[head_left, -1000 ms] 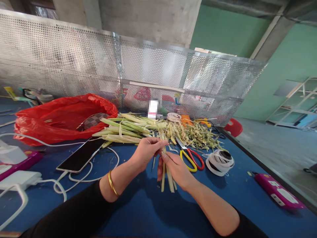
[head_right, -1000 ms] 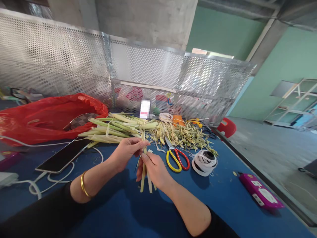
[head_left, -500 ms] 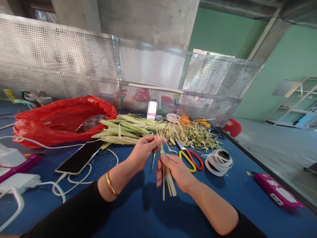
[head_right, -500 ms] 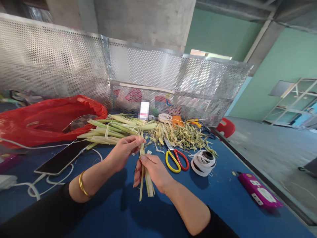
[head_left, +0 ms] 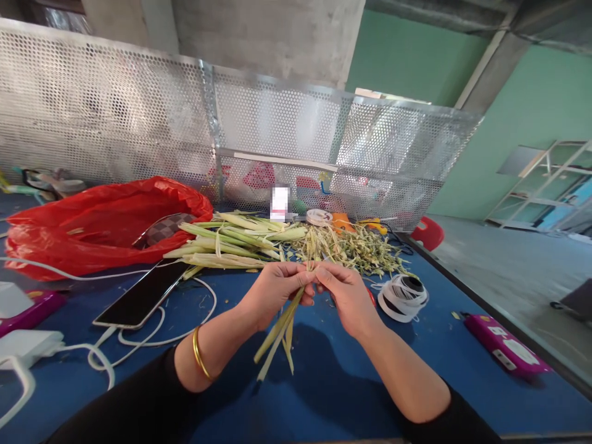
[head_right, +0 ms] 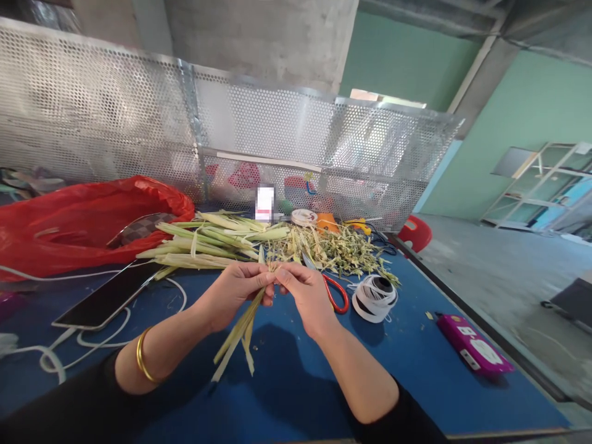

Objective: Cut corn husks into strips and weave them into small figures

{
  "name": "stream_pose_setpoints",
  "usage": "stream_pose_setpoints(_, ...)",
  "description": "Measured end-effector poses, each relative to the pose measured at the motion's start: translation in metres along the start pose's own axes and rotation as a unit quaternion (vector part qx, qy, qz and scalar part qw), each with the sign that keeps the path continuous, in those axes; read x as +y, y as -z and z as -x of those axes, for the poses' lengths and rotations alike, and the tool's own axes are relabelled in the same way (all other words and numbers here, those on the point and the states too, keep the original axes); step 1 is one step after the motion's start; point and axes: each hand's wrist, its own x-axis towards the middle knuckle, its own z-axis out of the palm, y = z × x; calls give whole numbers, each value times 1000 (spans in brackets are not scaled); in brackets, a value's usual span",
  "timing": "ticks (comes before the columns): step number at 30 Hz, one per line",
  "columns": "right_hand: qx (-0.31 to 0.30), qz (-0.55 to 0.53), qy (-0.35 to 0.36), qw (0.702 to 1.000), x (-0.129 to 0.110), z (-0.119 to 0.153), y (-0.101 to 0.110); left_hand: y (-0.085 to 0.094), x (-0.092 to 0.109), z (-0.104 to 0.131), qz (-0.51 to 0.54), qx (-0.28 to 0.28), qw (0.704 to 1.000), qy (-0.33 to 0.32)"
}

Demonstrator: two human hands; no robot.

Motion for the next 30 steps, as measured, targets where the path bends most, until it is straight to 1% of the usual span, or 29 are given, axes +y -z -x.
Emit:
stream_pose_setpoints(3,-33,-60,-17,998,-1,-1,1,-2,-4,1,5,-16,999,41)
stream_pose_setpoints(5,-47,-77,-27,996,-2,-1,1,-3,-6,2,12,-27,998,62)
stream_pose_setpoints(8,-34,-69,-20,997,-4,-2,2,-4,-6,2,22,-26,996,77)
stream_pose_setpoints(10,-13,-68,-16,997,-4,-2,2,-5,-5,2,25,-22,997,74)
stream_pose_setpoints(12,-6,-75,-12,997,-3,-2,1,-6,-3,2,20,-20,997,67)
stream_pose_setpoints(15,-16,-83,-11,996,-1,-1,1,-7,-1,3,3,-25,998,61)
stream_pose_setpoints(18,-21,-80,-18,996,-2,-1,2,-8,0,3,-2,-28,999,36)
stream_pose_setpoints(20,-26,-93,-23,995,-2,-2,2,-9,-1,3,15,-14,1000,19)
stream_pose_setpoints(22,-40,-93,-33,994,-1,-2,1,-8,-2,2,50,19,999,2)
stream_pose_setpoints(24,-77,-59,-47,994,2,-2,-2,-7,-2,1,86,58,994,-17)
stream_pose_setpoints(27,-166,-2,-81,983,11,4,-11,-3,0,-1,119,106,986,-42)
stream_pose_setpoints(28,-181,4,-98,979,15,6,-15,-1,1,-2,126,117,984,-43)
stream_pose_setpoints(30,-184,-2,-143,972,21,11,-22,1,2,-4,148,133,979,-34)
